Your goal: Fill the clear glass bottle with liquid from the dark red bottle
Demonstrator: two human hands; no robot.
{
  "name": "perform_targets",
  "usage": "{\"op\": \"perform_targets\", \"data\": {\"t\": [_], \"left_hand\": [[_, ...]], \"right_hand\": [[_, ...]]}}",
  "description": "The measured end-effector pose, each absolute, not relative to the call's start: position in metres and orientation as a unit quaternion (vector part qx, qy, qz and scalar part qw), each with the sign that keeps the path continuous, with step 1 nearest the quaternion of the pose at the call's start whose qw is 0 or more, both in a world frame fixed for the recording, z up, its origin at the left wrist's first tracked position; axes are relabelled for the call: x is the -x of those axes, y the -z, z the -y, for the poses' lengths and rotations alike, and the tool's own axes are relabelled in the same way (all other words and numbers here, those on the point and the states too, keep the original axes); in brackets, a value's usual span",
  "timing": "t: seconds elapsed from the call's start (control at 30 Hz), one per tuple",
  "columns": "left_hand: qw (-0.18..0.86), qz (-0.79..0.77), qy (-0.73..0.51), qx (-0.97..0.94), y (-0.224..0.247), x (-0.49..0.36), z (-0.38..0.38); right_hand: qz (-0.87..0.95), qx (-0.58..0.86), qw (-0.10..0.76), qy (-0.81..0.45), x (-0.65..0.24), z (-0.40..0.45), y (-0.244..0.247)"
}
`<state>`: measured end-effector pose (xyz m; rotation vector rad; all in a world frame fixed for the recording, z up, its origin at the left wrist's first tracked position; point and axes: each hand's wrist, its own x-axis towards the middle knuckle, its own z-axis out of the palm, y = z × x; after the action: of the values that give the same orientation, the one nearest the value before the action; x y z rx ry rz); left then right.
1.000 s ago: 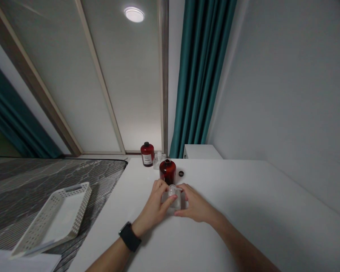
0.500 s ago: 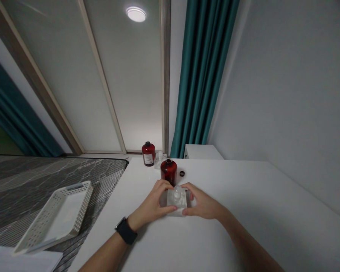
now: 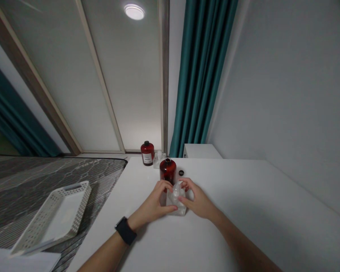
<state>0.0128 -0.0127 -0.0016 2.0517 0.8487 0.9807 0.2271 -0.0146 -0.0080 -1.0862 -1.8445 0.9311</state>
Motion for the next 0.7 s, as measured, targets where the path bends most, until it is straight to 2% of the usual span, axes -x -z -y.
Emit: {"op": "perform_targets", "data": {"t": [0.7], "left_hand": [[0.368,-0.320,-0.378,-0.787,0.007,-0.013,0.010]], "right_hand": [[0.750,0.410,0.394,-0.337,-0.225,0.020,0.006]]}}
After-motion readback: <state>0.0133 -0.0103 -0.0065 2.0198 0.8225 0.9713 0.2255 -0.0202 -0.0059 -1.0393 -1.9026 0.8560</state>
